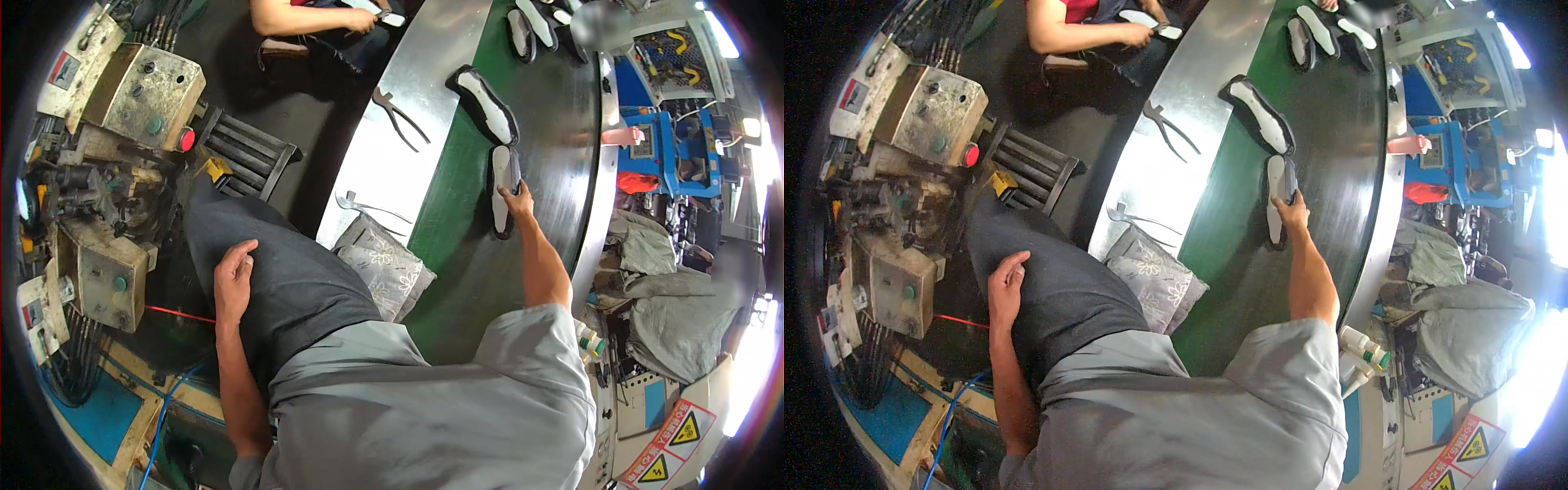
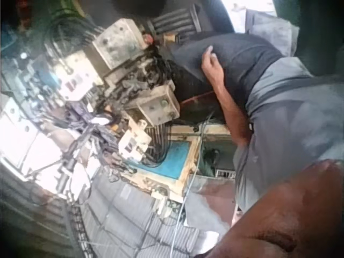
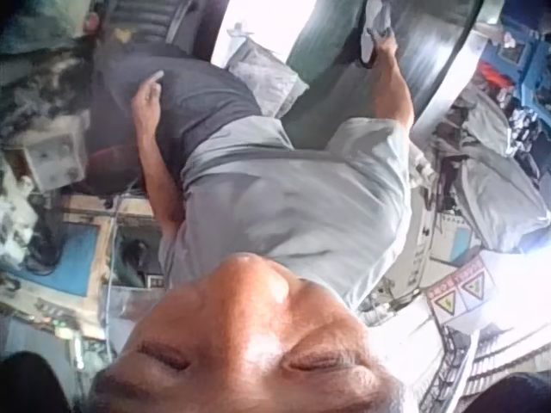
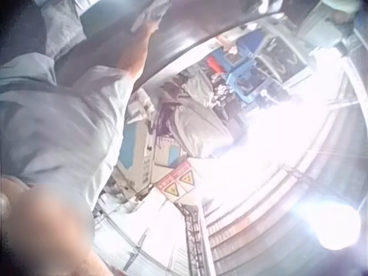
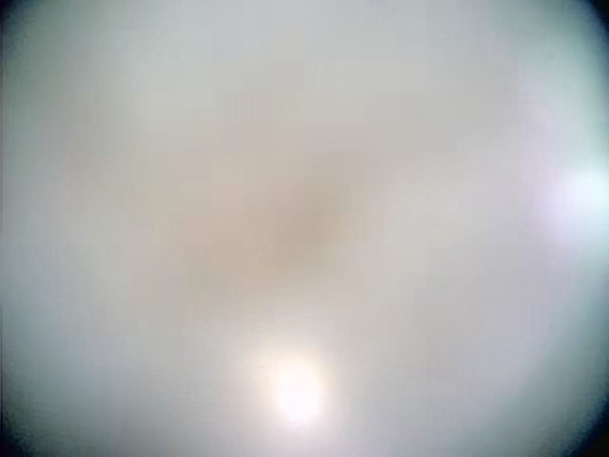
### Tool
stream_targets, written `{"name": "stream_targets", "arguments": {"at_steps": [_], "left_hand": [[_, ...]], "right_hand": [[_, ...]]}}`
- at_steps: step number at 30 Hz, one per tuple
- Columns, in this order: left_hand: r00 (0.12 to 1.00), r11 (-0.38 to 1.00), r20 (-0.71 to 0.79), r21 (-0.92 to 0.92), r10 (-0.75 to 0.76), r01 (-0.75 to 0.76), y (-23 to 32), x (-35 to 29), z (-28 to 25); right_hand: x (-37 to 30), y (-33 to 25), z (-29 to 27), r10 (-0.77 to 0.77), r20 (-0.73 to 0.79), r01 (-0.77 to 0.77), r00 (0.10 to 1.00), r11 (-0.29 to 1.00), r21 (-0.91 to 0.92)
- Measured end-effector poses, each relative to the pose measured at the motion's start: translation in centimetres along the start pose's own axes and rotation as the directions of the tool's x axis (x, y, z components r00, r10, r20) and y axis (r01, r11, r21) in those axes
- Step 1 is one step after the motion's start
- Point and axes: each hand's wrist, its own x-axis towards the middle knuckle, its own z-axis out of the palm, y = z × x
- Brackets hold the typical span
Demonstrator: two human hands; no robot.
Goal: Insert shoe lasts into uppers and place them on a conveyor belt using an automated lasting machine.
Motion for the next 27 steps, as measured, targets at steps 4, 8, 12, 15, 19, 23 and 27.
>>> {"name": "stream_targets", "arguments": {"at_steps": [4,8,12,15,19,23,27], "left_hand": [[1.0,0.999,-0.006,0.043,-0.008,0.008,1.1,1.9,2.3],[0.987,0.979,0.139,-0.197,0.079,-0.05,3.1,4.4,6.7],[0.958,0.927,0.258,-0.374,0.125,-0.02,4.6,5.5,10.8],[0.958,0.911,0.249,-0.411,0.141,-0.027,8.0,6.4,12.4],[0.969,0.899,-0.167,-0.372,0.181,-0.232,8.4,6.5,10.2],[0.831,0.956,-0.55,-0.189,0.087,-0.225,8.0,2.0,2.4],[0.811,0.939,-0.569,-0.336,-0.137,-0.077,2.2,-5.9,-2.6]], "right_hand": [[0.2,0.8,1.2,0.024,-0.038,-0.02,0.999,0.996,0.088],[-3.9,1.1,1.0,-0.007,0.159,-0.093,0.987,0.786,0.611],[-14.6,-10.1,3.5,-0.113,0.343,-0.224,0.933,0.563,0.795],[-22.5,-19.2,4.0,-0.334,0.411,-0.287,0.848,0.362,0.887],[-31.7,-29.8,6.6,-0.589,0.435,-0.324,0.681,0.29,0.901],[-35.9,-35.2,8.7,-0.751,0.48,-0.345,0.453,0.349,0.871],[-39.6,-36.9,8.4,-0.765,0.623,-0.413,0.165,0.52,0.748]]}}
